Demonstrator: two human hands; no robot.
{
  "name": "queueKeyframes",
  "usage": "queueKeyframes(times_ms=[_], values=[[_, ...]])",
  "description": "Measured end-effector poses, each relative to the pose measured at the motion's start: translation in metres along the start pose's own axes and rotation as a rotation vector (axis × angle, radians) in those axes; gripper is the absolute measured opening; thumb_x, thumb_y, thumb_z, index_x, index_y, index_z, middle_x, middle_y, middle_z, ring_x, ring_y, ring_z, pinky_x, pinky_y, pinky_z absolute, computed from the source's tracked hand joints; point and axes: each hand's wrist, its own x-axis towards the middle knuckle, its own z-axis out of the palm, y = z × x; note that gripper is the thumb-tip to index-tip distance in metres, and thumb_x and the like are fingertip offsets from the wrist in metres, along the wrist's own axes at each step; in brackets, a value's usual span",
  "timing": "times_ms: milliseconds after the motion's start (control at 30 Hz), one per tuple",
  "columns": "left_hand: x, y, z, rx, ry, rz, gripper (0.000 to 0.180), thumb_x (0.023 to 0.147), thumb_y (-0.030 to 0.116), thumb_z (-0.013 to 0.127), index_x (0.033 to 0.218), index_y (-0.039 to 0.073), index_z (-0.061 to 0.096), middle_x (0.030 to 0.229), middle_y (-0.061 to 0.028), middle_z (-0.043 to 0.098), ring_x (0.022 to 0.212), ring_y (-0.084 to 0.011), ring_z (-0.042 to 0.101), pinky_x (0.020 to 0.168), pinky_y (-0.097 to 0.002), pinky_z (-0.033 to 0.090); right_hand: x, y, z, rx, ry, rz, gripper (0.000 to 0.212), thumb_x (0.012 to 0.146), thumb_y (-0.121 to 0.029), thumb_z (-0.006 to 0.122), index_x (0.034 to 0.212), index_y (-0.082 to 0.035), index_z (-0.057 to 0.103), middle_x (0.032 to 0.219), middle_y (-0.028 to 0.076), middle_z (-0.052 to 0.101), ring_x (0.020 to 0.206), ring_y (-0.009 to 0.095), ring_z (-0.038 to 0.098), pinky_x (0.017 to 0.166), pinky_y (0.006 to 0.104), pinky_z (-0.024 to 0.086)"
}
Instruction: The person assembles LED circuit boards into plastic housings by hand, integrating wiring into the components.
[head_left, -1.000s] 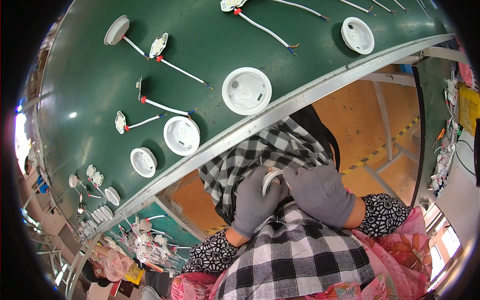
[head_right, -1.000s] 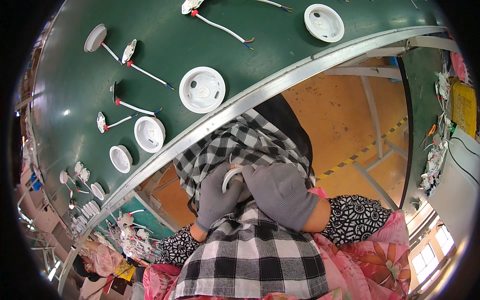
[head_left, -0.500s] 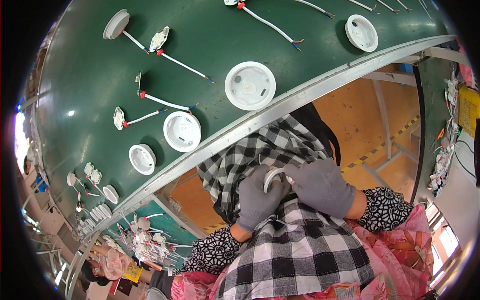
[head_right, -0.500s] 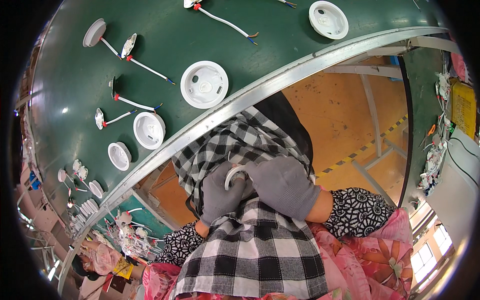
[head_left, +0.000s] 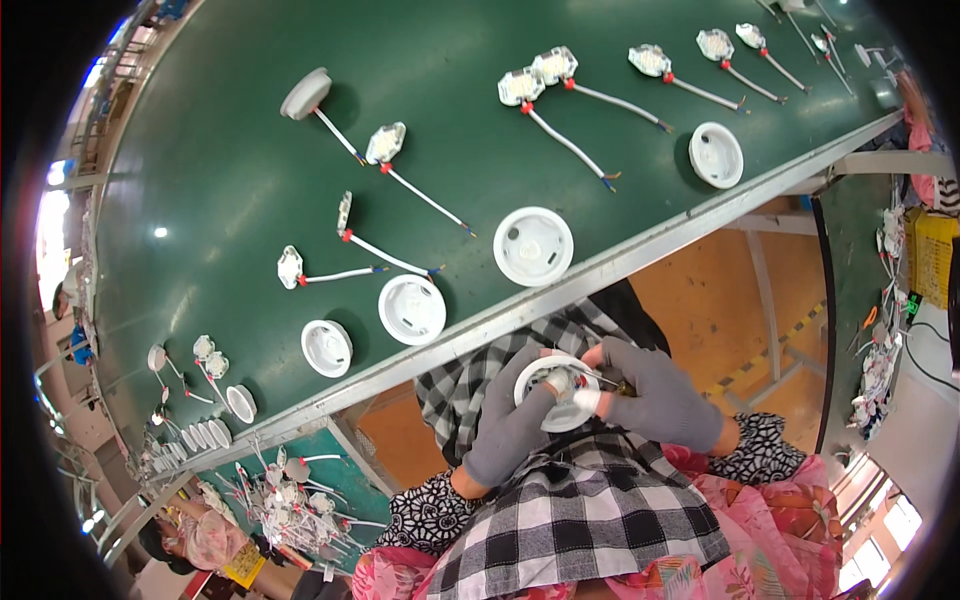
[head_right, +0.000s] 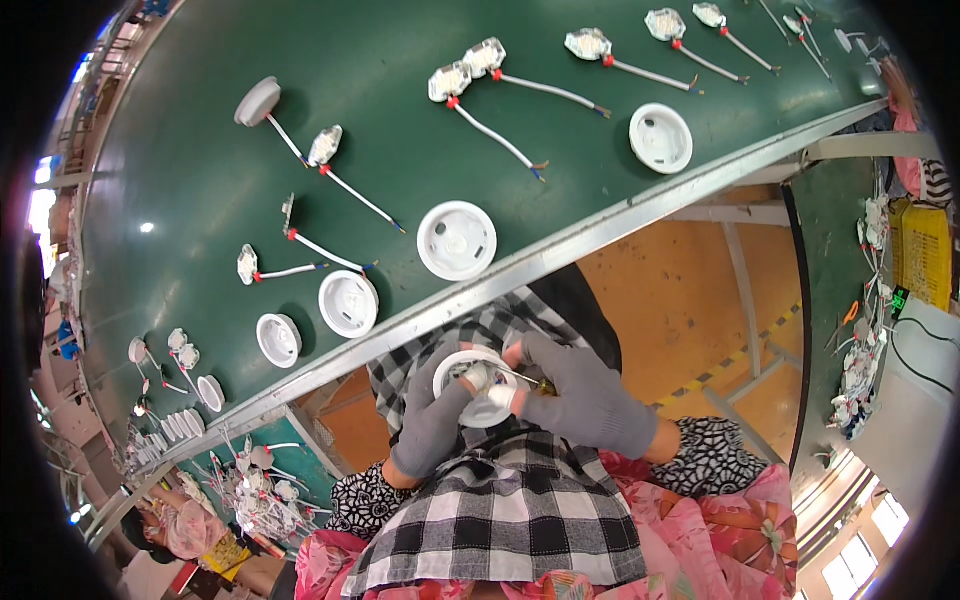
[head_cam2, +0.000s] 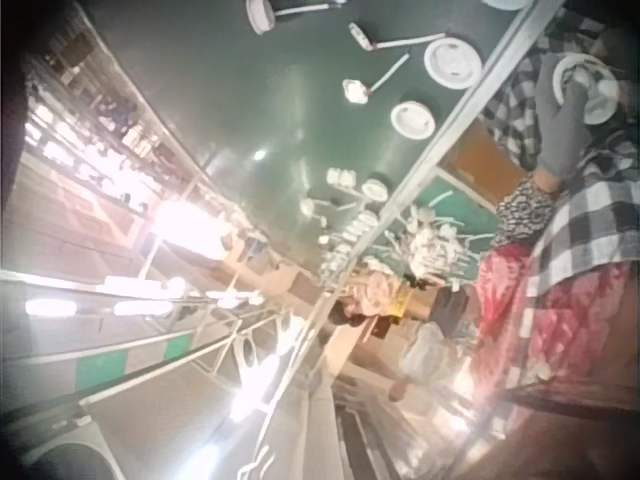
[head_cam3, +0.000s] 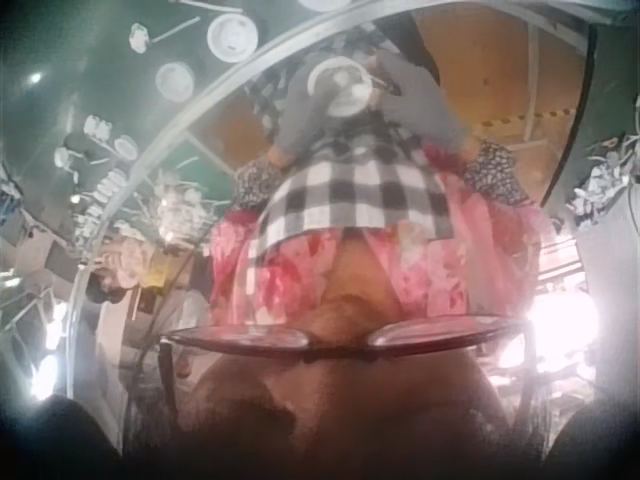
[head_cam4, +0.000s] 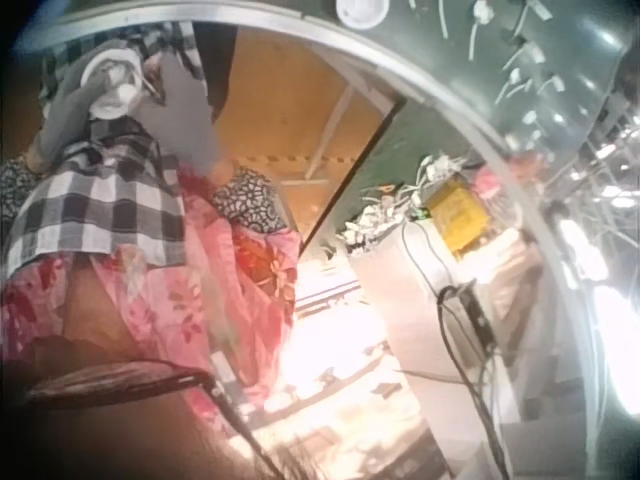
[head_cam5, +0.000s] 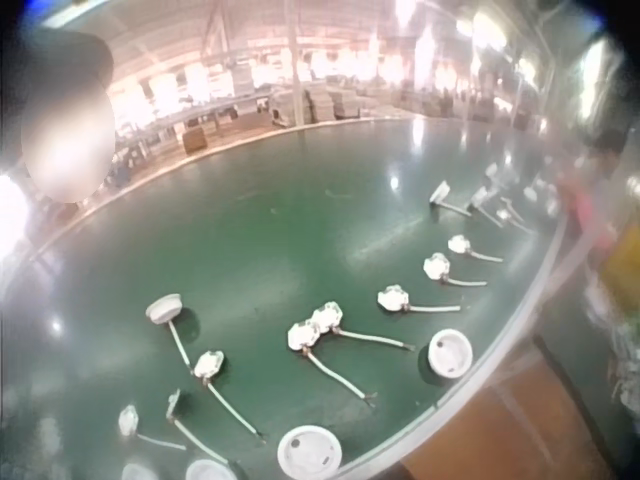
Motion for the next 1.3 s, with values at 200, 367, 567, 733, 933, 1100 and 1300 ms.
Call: queueKeyframes(times_ms=[200, 367, 567, 733, 933, 1100, 1300], values=[[-0.002, 0.015, -0.016, -0.568, -0.098, 0.003, 0.036, 0.095, 0.03, 0.056, 0.119, 0.003, 0.053, 0.084, -0.0063, 0.054, 0.063, -0.0143, 0.052, 0.048, -0.0246, 0.042, 0.013, -0.014, -0.014, 0.202, -0.047, -0.054, 0.045, 0.086, -0.036, 0.071, 0.116, -0.006, 0.06, 0.083, 0.009, 0.061, 0.073, 0.016, 0.061, 0.069, 0.03, 0.048], [0.002, 0.019, -0.021, -0.787, -0.189, 0.04, 0.034, 0.099, 0.036, 0.053, 0.11, 0.004, 0.054, 0.078, -0.0048, 0.047, 0.056, -0.0117, 0.043, 0.042, -0.0197, 0.034, 0.02, -0.03, -0.006, -0.107, 0.108, -0.305, 0.031, 0.086, -0.022, 0.068, 0.112, -0.005, 0.065, 0.066, 0.01, 0.059, 0.057, 0.016, 0.059, 0.056, 0.0295, 0.045], [0.003, 0.039, -0.022, -0.452, -0.059, 0.094, 0.045, 0.093, 0.039, 0.055, 0.111, -0.002, 0.054, 0.074, -0.0095, 0.055, 0.053, -0.0119, 0.046, 0.046, -0.0238, 0.035, 0.027, -0.028, -0.014, -0.533, 0.243, -0.43, 0.021, 0.087, -0.02, 0.066, 0.105, -0.009, 0.068, 0.071, 0.014, 0.064, 0.063, 0.03, 0.065, 0.056, 0.0368, 0.049], [0.009, 0.079, -0.012, -0.318, -0.064, 0.245, 0.055, 0.099, 0.037, 0.046, 0.137, -0.003, 0.04, 0.095, -0.0122, 0.061, 0.071, -0.015, 0.06, 0.056, -0.0247, 0.046, 0.045, -0.033, -0.02, -0.252, 0.384, -0.373, 0.021, 0.089, -0.019, 0.065, 0.106, -0.007, 0.068, 0.075, 0.018, 0.063, 0.063, 0.035, 0.062, 0.059, 0.038, 0.049], [-0.001, 0.092, -0.024, -0.326, -0.016, 0.41, 0.053, 0.104, 0.039, 0.041, 0.141, 0.002, 0.038, 0.099, -0.0103, 0.059, 0.082, -0.0151, 0.06, 0.065, -0.0257, 0.047, 0.083, -0.078, -0.08, -0.117, 0.612, -0.437, 0.026, 0.093, -0.023, 0.062, 0.102, 0.0, 0.068, 0.071, 0.009, 0.061, 0.065, 0.012, 0.057, 0.062, 0.0302, 0.046], [-0.008, 0.079, -0.028, -0.303, 0.072, 0.351, 0.038, 0.099, 0.028, 0.059, 0.125, 0.001, 0.053, 0.089, -0.0051, 0.06, 0.076, -0.0117, 0.058, 0.068, -0.0248, 0.049, 0.2, -0.122, -0.194, -0.1, 1.019, -0.5, 0.027, 0.094, -0.027, 0.061, 0.095, -0.001, 0.067, 0.065, 0.0, 0.048, 0.06, 0.009, 0.041, 0.056, 0.0292, 0.037], [-0.02, 0.092, -0.023, -0.265, 0.222, 0.281, 0.027, 0.102, 0.022, 0.051, 0.121, 0.004, 0.057, 0.082, -0.0028, 0.059, 0.066, -0.0081, 0.054, 0.057, -0.0205, 0.043, 0.345, -0.097, -0.298, -0.284, 1.421, -0.336, 0.025, 0.086, -0.034, 0.066, 0.094, -0.01, 0.07, 0.081, 0.018, 0.067, 0.074, 0.037, 0.063, 0.064, 0.0433, 0.048]])
